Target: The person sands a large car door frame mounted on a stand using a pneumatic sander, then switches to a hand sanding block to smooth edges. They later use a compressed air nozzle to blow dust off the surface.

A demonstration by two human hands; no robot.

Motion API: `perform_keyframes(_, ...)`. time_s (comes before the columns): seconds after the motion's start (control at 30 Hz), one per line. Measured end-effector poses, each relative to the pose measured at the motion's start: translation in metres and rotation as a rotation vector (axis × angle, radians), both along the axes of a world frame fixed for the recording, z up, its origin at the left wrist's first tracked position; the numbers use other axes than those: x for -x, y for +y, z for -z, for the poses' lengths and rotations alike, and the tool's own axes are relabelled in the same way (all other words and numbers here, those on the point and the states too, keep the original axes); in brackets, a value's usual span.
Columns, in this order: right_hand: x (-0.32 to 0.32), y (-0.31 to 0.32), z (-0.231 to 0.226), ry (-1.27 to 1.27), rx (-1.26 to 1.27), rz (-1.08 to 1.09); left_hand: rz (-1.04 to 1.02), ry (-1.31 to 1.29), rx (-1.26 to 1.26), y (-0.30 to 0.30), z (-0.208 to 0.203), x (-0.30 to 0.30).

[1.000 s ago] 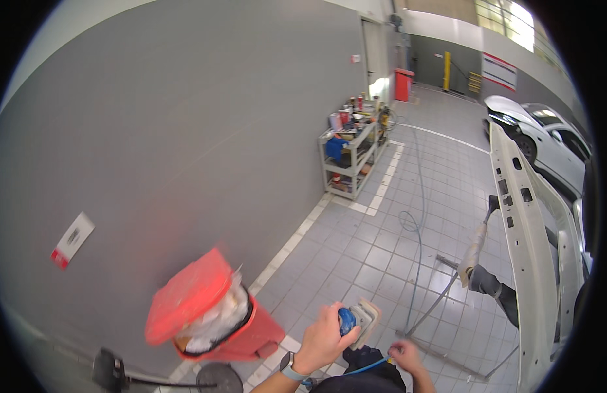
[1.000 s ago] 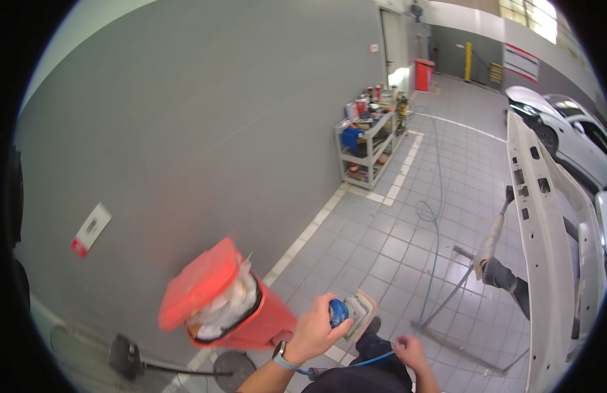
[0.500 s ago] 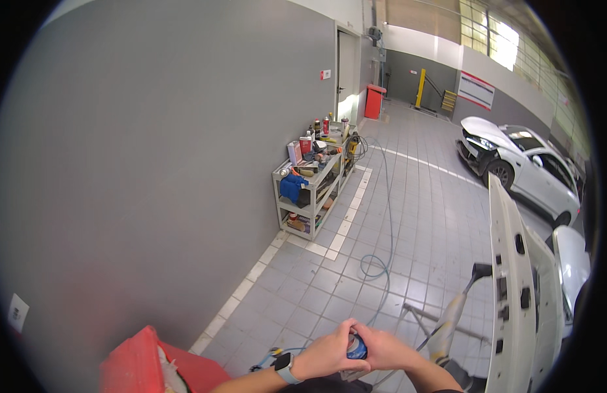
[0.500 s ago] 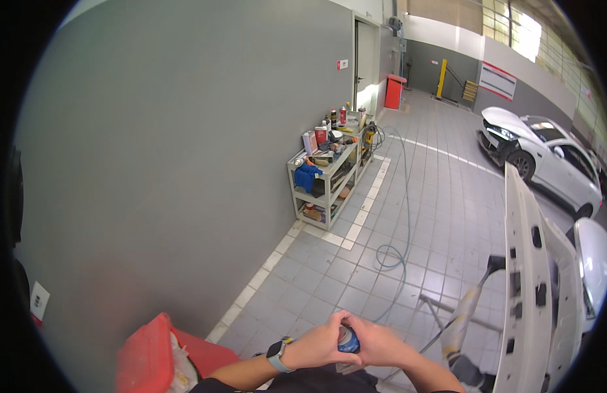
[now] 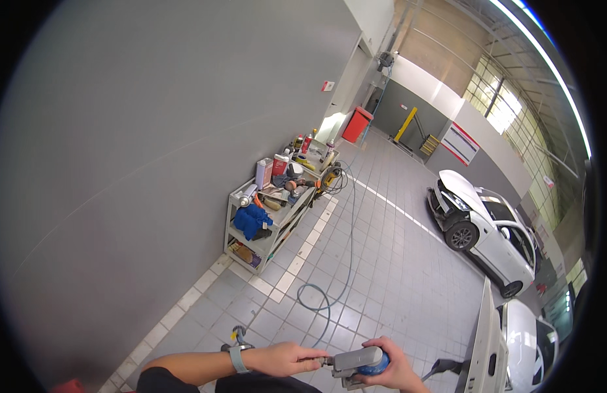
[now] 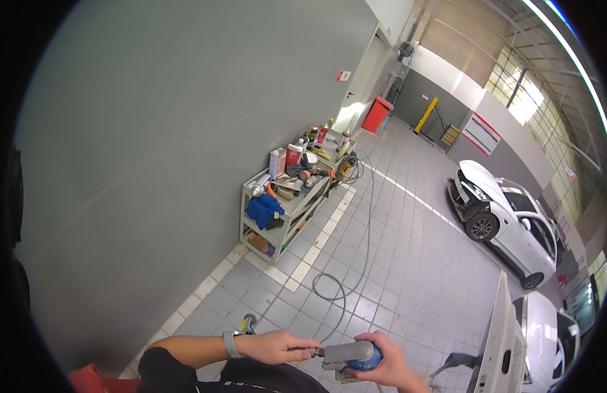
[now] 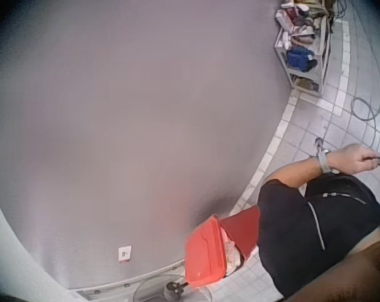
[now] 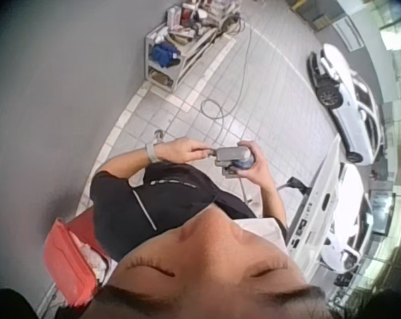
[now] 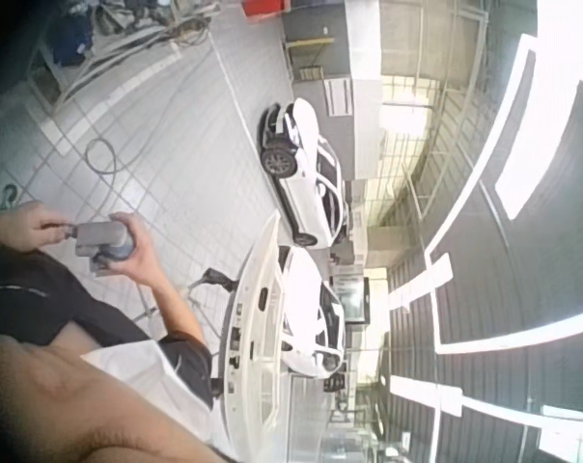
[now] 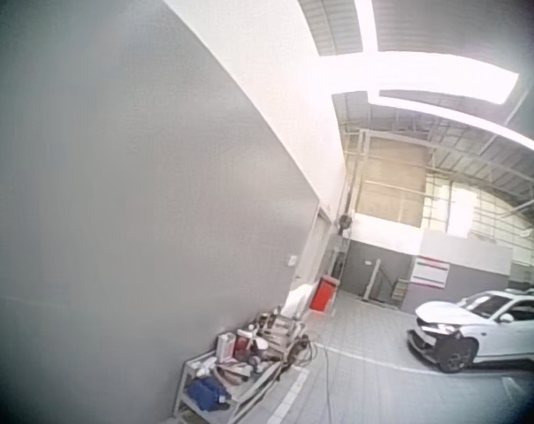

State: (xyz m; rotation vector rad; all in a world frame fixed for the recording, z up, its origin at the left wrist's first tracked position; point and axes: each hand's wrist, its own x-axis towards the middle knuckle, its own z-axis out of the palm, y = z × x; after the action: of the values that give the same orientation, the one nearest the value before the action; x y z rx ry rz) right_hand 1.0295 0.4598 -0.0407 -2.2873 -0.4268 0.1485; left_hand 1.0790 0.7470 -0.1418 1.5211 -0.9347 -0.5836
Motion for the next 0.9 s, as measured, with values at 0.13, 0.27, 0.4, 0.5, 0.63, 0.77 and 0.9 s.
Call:
perform_keyframes(0.13,-0.084,0.019,0.015,0.015,-0.131,0.03,-0.261,-0.144,-0.084,0.016,-0.01,-0.069)
perform_keyframes(0.27,-0.166,0.025,0.05,0.263,-0.317,0.106,-0.451,-0.357,-0.201,0.035,-0.006,-0.127)
perform_keyframes(0.4,-0.296,0.018,0.107,0.053,-0.011,-0.01,-0.79,-0.328,-0.304,0.053,0.03,-0.183)
perform_keyframes(0.5,-0.445,0.022,0.171,0.041,-0.11,0.086,-1.089,-0.09,-0.462,0.084,0.065,-0.216)
perform_keyframes(0.63,-0.645,0.072,0.284,-0.138,0.056,0.183,-1.408,0.148,-0.576,0.079,0.093,-0.242)
perform_keyframes(0.77,-0.777,0.14,0.375,-0.063,0.312,0.226,-1.684,0.452,-0.462,0.014,0.083,-0.271)
perform_keyframes(0.9,-0.827,0.204,0.424,0.1,0.284,0.331,-1.903,0.527,-0.303,-0.029,0.073,-0.308)
